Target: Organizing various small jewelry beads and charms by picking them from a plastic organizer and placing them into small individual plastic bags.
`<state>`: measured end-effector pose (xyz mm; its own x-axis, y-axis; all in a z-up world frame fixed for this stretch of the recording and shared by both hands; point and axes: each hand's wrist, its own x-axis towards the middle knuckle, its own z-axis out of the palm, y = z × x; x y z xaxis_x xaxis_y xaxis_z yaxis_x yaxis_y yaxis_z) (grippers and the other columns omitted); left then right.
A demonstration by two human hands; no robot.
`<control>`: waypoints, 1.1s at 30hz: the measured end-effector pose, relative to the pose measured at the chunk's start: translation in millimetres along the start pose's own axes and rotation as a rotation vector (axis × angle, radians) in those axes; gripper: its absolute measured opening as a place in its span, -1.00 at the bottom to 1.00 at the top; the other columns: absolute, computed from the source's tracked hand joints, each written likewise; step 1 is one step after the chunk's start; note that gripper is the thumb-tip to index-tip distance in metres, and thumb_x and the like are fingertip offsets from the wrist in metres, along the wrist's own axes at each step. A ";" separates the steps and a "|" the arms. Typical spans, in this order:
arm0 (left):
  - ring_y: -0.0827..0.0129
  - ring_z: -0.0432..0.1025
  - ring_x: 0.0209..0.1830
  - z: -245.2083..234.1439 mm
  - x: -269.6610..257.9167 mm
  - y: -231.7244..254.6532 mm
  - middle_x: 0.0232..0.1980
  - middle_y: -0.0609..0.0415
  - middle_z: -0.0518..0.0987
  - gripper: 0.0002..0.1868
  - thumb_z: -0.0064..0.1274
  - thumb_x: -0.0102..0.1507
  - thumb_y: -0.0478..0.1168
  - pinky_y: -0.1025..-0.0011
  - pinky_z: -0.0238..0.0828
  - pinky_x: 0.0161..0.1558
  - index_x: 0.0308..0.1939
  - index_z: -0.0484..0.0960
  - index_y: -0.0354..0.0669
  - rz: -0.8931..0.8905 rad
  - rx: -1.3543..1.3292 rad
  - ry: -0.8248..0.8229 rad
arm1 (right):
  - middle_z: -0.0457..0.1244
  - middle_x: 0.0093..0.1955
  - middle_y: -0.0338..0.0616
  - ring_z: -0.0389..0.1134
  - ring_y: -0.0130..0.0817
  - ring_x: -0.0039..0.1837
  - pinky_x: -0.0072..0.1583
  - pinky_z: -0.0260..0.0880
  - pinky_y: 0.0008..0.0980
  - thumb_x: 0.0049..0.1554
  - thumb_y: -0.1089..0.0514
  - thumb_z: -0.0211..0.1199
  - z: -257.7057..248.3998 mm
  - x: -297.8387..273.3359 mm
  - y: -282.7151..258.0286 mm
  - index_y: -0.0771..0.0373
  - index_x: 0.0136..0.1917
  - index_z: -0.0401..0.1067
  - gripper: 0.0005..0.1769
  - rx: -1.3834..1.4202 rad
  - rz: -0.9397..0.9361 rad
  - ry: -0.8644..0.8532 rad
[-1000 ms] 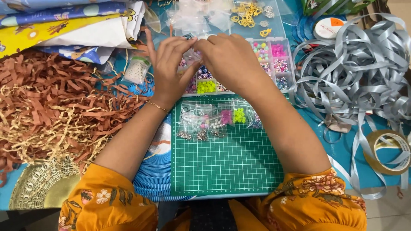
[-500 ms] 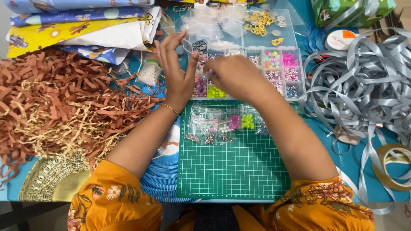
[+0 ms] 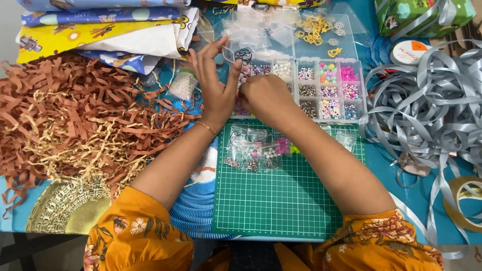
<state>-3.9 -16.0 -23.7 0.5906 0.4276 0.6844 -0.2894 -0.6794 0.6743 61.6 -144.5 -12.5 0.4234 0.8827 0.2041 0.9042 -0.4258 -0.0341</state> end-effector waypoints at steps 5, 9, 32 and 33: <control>0.19 0.29 0.48 -0.5 0.5 1.5 0.35 0.10 0.43 -0.44 -0.24 0.45 0.24 -0.18 -0.48 0.67 0.34 0.37 -0.01 0.006 0.007 -0.012 | 0.38 -0.32 -0.15 0.40 -0.06 -0.26 -0.28 0.36 -0.05 0.15 0.10 0.26 -7.4 -2.3 0.3 0.15 -0.28 0.54 -0.81 0.140 0.034 -0.052; 0.19 0.29 0.49 -1.0 0.4 1.4 0.35 0.07 0.44 -0.44 -0.28 0.46 0.24 -0.18 -0.49 0.68 0.34 0.36 -0.05 0.030 0.008 -0.018 | 0.36 -0.30 -0.07 0.37 0.04 -0.26 -0.25 0.32 0.00 0.15 0.13 0.24 -14.2 -2.7 -0.2 0.21 -0.25 0.48 -0.83 0.196 0.077 -0.119; 0.19 0.29 0.49 -0.9 -0.2 -0.4 0.34 0.08 0.44 -0.47 -0.20 0.47 0.20 -0.15 -0.49 0.69 0.36 0.35 -0.01 0.030 -0.014 -0.003 | 0.33 -0.20 -0.12 0.30 -0.02 -0.03 -0.06 0.34 -0.02 0.07 -0.05 0.40 -13.3 -3.0 0.1 0.15 -0.19 0.56 -0.76 0.231 -0.101 0.011; 0.18 0.30 0.49 -0.9 -0.1 -0.8 0.34 0.08 0.43 -0.47 -0.19 0.47 0.20 -0.15 -0.50 0.68 0.36 0.35 -0.01 0.028 -0.017 0.005 | 0.31 -0.20 -0.10 0.28 -0.02 -0.04 -0.08 0.32 -0.01 0.10 -0.07 0.37 -18.0 -2.7 -0.2 0.16 -0.16 0.54 -0.73 0.298 -0.074 -0.016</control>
<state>-4.4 -15.0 -24.1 0.5783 0.4118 0.7043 -0.3185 -0.6808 0.6596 59.2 -150.4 4.6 0.3545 0.9132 0.2009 0.9083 -0.2852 -0.3061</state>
